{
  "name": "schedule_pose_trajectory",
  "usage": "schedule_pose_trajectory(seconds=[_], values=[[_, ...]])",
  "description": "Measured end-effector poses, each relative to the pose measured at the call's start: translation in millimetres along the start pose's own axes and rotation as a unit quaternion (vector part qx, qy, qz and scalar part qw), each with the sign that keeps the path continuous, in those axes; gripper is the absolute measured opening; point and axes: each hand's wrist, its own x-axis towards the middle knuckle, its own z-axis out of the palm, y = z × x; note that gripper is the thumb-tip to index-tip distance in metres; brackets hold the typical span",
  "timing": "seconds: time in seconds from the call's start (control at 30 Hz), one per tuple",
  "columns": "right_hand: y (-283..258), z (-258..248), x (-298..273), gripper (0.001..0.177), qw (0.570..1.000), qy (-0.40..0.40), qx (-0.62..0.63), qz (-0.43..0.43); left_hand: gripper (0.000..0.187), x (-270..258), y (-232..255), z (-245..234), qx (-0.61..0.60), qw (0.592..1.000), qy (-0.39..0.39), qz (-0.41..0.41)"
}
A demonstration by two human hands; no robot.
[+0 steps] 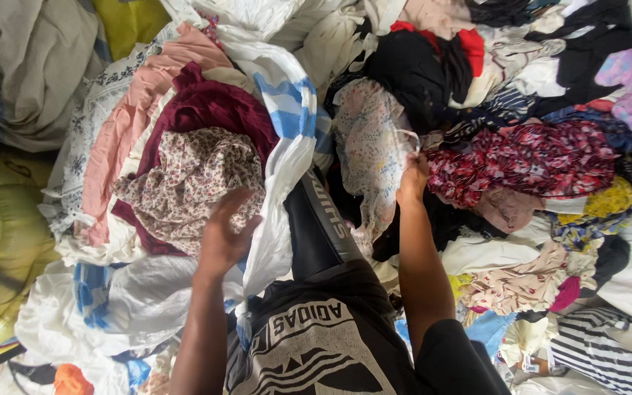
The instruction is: The person sorts through a large pile of clothes, picking up and shaking out individual items including a floral dress, a pink top, and a red patterned blouse.
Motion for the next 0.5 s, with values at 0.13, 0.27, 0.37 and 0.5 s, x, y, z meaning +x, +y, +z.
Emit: schedule_pose_trajectory(seconds=[0.13, 0.27, 0.37, 0.5], values=[[-68, -36, -50, 0.029, 0.985, -0.114, -0.103, -0.08, 0.054, 47, 15, 80, -0.041, 0.996, -0.02, 0.08], [-84, -58, -66, 0.034, 0.949, -0.233, -0.166, -0.134, 0.046, 81, 49, 150, -0.128, 0.965, -0.143, 0.181], [-105, -73, -94, 0.02, 0.936, -0.29, -0.154, -0.127, 0.046, 82, 66, 188, -0.109, 0.95, -0.216, 0.196], [-75, -109, -111, 0.023, 0.927, -0.355, -0.063, -0.103, 0.063, 88, 84, 209, -0.069, 0.922, -0.318, 0.213]])
